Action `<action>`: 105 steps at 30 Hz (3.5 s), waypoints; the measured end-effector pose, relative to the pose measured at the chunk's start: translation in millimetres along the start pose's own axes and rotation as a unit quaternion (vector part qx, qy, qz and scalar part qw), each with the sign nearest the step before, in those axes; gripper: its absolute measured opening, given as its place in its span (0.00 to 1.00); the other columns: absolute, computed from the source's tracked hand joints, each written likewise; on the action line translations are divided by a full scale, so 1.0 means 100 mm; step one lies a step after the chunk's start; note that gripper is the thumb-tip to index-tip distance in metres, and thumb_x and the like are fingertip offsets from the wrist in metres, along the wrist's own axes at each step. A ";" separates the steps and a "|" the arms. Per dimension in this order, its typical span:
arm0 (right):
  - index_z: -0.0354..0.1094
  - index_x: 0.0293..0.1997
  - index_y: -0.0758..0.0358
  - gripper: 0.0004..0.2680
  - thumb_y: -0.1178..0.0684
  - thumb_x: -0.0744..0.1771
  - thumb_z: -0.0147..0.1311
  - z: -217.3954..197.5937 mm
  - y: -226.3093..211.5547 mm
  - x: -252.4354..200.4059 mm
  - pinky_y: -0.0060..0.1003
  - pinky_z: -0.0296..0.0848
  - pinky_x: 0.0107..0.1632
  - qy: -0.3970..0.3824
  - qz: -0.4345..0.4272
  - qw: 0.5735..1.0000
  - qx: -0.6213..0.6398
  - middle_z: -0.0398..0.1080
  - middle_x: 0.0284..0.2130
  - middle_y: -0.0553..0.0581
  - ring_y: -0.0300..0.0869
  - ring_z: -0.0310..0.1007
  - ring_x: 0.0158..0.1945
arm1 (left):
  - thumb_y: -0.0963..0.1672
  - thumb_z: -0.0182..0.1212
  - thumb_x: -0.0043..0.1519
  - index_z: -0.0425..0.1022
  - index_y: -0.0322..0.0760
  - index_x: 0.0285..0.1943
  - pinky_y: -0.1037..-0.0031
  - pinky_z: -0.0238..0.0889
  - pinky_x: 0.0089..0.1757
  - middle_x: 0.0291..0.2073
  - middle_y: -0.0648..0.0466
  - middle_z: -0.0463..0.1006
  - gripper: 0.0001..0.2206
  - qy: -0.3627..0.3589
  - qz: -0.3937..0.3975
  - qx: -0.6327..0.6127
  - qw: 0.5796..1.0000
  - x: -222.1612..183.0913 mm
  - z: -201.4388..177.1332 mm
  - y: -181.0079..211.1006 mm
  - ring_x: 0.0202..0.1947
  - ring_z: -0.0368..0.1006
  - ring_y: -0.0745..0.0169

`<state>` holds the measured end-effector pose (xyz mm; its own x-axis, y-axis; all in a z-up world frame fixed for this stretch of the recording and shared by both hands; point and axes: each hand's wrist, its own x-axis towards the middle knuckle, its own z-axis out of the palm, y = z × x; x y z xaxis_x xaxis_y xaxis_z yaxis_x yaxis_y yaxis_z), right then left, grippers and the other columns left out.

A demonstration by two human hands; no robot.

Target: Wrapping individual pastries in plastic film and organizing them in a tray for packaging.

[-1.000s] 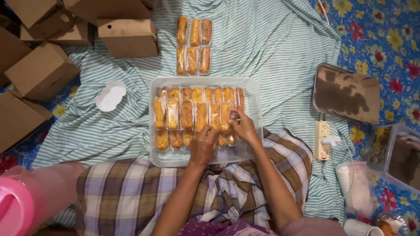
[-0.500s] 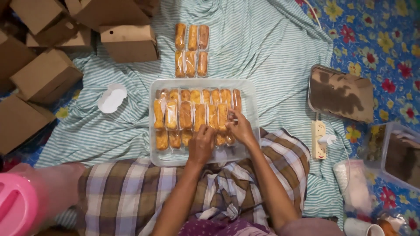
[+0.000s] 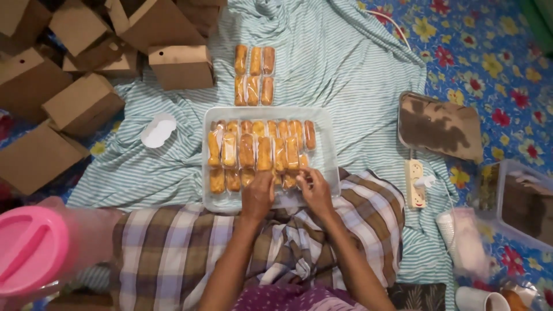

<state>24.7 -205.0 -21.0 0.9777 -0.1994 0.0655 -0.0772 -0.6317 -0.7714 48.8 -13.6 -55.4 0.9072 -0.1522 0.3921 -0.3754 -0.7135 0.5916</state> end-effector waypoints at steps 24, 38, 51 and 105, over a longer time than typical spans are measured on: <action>0.70 0.40 0.55 0.13 0.41 0.72 0.42 -0.04 -0.25 -0.32 0.52 0.76 0.42 -0.090 -0.045 0.977 -0.188 0.77 0.31 0.64 0.58 0.79 0.41 | 0.49 0.63 0.62 0.79 0.43 0.35 0.62 0.75 0.35 0.25 0.49 0.80 0.09 -0.167 -0.057 -0.017 0.984 -0.09 -0.22 0.04 0.34 0.81 0.46; 0.68 0.38 0.55 0.13 0.40 0.71 0.41 -0.05 -0.27 -0.33 0.55 0.75 0.42 -0.113 -0.033 0.977 -0.178 0.76 0.30 0.68 0.62 0.78 0.41 | 0.49 0.61 0.63 0.79 0.41 0.34 0.58 0.75 0.34 0.24 0.46 0.80 0.11 -0.177 -0.069 -0.031 0.981 -0.12 -0.12 -0.06 0.33 0.81 0.42; 0.68 0.37 0.54 0.13 0.40 0.71 0.42 -0.10 -0.39 -0.33 0.53 0.75 0.42 -0.115 -0.020 0.976 -0.183 0.75 0.29 0.66 0.60 0.78 0.41 | 0.49 0.63 0.62 0.79 0.42 0.35 0.59 0.75 0.34 0.25 0.46 0.80 0.09 -0.169 -0.055 -0.022 0.984 -0.10 -0.19 -0.01 0.33 0.82 0.43; 0.68 0.35 0.53 0.14 0.38 0.71 0.43 -0.05 -0.30 -0.31 0.52 0.75 0.40 -0.114 -0.010 0.976 -0.185 0.75 0.28 0.64 0.59 0.79 0.39 | 0.50 0.63 0.61 0.78 0.45 0.35 0.60 0.75 0.34 0.24 0.49 0.79 0.09 -0.157 -0.054 -0.019 0.986 -0.15 -0.06 -0.11 0.32 0.82 0.46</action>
<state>-4.6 -183.0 3.3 0.9944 -0.0389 -0.0979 -0.0820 -0.8694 -0.4873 38.5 0.1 -63.2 0.9539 -0.2859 0.0909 -0.2749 -0.7118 0.6463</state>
